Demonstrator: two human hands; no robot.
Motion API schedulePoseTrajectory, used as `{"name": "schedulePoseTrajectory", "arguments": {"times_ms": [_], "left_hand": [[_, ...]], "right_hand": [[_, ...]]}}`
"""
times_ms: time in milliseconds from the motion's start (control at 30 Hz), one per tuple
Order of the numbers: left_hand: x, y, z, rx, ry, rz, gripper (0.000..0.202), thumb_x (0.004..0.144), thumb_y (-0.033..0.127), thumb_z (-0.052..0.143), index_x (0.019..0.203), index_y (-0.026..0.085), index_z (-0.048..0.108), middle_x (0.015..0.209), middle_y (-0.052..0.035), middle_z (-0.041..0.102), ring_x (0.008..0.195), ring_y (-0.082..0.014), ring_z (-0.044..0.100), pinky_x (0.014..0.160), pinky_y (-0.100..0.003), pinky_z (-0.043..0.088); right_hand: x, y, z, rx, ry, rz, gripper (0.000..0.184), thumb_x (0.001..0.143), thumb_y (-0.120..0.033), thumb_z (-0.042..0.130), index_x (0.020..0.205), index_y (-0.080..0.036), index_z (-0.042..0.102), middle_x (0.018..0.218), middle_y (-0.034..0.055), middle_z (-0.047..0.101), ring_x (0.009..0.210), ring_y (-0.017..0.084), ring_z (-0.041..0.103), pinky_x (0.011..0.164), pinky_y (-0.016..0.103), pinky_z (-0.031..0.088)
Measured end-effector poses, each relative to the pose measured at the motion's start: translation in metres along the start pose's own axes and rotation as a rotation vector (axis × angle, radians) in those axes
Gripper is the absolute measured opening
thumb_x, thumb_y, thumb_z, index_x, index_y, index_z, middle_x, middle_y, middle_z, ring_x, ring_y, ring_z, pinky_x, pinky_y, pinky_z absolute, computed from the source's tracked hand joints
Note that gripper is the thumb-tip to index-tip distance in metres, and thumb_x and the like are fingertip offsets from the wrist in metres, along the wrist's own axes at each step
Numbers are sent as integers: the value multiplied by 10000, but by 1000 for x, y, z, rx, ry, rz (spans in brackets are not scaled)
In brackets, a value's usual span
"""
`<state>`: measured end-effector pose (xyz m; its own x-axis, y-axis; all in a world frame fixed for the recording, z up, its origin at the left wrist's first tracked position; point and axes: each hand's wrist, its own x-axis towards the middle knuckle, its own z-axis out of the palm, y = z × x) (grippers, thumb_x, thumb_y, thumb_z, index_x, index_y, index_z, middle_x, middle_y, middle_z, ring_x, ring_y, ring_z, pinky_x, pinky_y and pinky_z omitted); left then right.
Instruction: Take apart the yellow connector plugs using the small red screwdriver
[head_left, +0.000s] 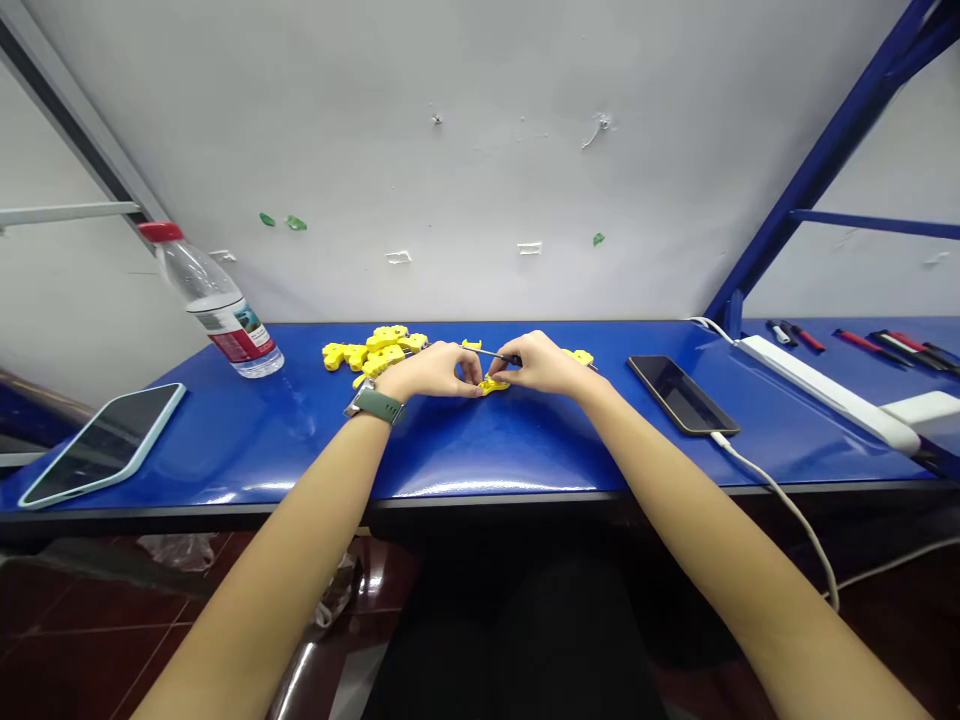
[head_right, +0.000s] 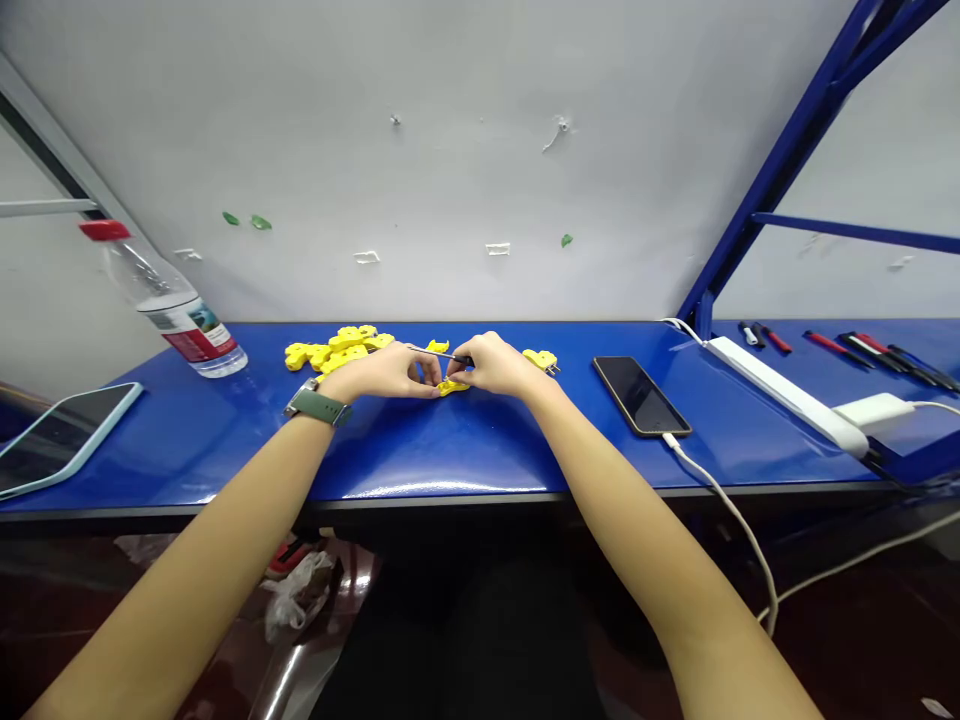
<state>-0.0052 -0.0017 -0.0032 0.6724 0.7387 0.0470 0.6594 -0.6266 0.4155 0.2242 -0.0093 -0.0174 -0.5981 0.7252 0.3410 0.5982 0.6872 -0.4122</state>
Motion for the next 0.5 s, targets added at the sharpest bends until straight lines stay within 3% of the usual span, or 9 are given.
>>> {"name": "schedulePoseTrajectory", "arguments": {"times_ms": [333,500], "left_hand": [[-2,6,-2,0,-17,-13,240,790,434,723,852,202,726,877,-15,759,761,-172,667,721,-281,479],[-2,6,-2,21,-12,-14,265,778,460,734,844,204,711,908,-17,764,793,-176,674,718,-270,471]], "right_hand": [[1,-3,4,35,-31,19,168,815,-141,684,887,-173,833,808,31,789,689,143,637,655,250,409],[0,-2,2,54,23,5,179,811,-139,670,889,-165,829,811,35,791,699,149,638,667,247,416]]}}
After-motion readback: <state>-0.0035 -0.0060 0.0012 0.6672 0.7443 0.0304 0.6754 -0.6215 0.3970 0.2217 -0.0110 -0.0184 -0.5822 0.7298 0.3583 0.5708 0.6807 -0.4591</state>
